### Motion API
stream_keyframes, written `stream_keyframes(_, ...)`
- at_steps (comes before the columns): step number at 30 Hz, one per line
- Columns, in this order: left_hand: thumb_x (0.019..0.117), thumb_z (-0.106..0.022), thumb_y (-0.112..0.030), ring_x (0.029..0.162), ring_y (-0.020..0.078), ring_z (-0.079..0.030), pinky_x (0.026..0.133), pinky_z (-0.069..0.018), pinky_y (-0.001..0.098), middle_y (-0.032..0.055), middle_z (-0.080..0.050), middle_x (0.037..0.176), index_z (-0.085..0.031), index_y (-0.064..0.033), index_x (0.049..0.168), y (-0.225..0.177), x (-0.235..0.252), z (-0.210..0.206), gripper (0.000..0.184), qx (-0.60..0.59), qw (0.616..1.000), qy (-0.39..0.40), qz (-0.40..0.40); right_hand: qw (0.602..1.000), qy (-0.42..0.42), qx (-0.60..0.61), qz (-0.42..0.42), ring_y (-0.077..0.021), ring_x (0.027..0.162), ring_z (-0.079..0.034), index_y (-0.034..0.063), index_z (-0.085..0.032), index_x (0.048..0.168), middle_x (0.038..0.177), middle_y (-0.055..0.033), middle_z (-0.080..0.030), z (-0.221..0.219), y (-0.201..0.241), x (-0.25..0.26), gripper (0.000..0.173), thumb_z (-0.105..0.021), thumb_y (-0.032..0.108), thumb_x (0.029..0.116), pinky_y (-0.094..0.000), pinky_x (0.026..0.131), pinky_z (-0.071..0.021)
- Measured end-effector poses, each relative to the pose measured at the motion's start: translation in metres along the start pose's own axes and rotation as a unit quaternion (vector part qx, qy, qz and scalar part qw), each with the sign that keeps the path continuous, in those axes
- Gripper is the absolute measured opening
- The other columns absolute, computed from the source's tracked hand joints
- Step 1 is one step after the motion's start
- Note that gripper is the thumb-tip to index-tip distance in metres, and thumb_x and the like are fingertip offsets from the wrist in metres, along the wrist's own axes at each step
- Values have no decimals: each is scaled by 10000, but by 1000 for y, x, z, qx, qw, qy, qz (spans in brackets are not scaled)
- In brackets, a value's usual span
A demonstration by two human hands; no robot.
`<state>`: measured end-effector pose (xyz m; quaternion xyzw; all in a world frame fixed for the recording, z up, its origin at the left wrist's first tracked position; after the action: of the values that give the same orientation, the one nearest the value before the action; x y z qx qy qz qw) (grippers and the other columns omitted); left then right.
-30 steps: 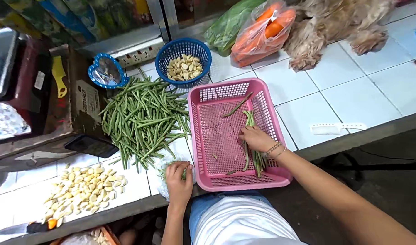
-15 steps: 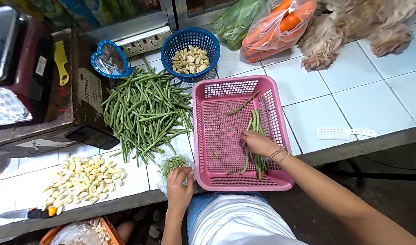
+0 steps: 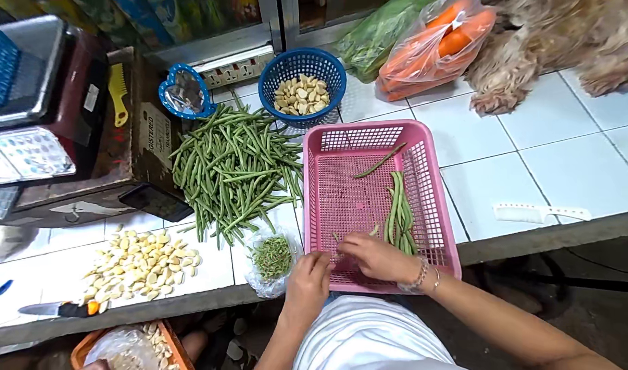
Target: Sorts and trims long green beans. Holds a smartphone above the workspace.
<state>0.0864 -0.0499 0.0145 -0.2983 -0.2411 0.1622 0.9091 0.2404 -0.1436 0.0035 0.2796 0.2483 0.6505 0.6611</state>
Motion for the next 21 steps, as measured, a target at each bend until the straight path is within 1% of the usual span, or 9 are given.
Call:
stream_keyframes(3,865,-656,24,816,311,-750,779,-611,356,198,-738,874,-760,70,940,-7,4,1,136,38,998,21,-35,991,-108,-54,60,-389,893,-711,-55,-716,943,913,-209,-705,-7,26,-1,189,-605,-81,792,-487,828,-576)
stream_keyframes(5,858,-660,27,792,316,-748,734,-613,378,192,-732,851,-754,64,911,-9,6,5,114,73,995,54,-39,983,-152,-90,59,-354,844,-714,-34,-719,900,870,-180,-706,-12,34,-3,148,-599,-3,819,-445,784,-578)
stream_keyframes(7,840,-668,27,784,324,-748,691,-610,405,191,-724,839,-742,65,889,-10,6,5,97,116,988,87,-54,976,-172,-126,50,-349,810,-707,-20,-719,864,841,-167,-700,-18,36,-5,120,-624,3,794,-445,747,-570)
stream_keyframes(9,831,-664,20,776,324,-744,665,-602,412,191,-720,836,-731,72,880,-9,4,2,99,132,984,99,-72,970,-185,-155,36,-366,839,-707,-13,-722,842,855,-169,-708,-24,39,-6,128,-663,-24,729,-469,774,-561)
stream_keyframes(12,841,-603,-28,715,262,-726,641,-587,344,145,-716,779,-735,38,836,-1,-2,0,148,106,989,24,-103,952,-230,-199,19,-346,891,-708,36,-736,809,906,-133,-743,-26,48,-4,132,-622,-5,758,-447,792,-547)
stream_keyframes(14,867,-572,-70,699,217,-708,661,-574,281,124,-713,758,-733,16,813,4,-7,1,190,72,991,-47,-99,941,-262,-212,23,-296,836,-694,57,-723,789,865,-97,-739,-25,55,-1,165,-572,-9,802,-393,736,-521)
stream_keyframes(16,887,-583,-87,707,167,-679,700,-552,208,118,-697,750,-719,14,812,8,-13,2,185,16,991,-110,-78,935,-298,-187,34,-263,786,-688,58,-726,794,832,-91,-734,-24,60,3,195,-549,-19,824,-335,723,-532)
stream_keyframes(19,909,-608,-89,725,76,-635,719,-514,122,105,-659,767,-679,24,830,8,-19,7,155,-65,982,-174,-41,938,-337,-71,28,-201,812,-679,58,-733,825,834,-99,-719,-27,62,7,169,-573,24,867,-227,779,-534)
stream_keyframes(21,934,-608,-90,753,31,-619,740,-500,97,84,-642,791,-660,19,867,5,-22,9,138,-101,974,-198,-32,936,-348,54,3,-112,835,-659,18,-733,841,841,-115,-700,-29,62,7,135,-602,27,870,-129,809,-501)
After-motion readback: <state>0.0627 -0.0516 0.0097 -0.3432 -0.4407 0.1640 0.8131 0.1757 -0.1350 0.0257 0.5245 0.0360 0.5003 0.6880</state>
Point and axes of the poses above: each hand's wrist, its own x-axis towards the middle knuckle, its own z-axis out of the back of the hand, y = z × x, the point moved 3 cm from there along x, towards the middle knuckle
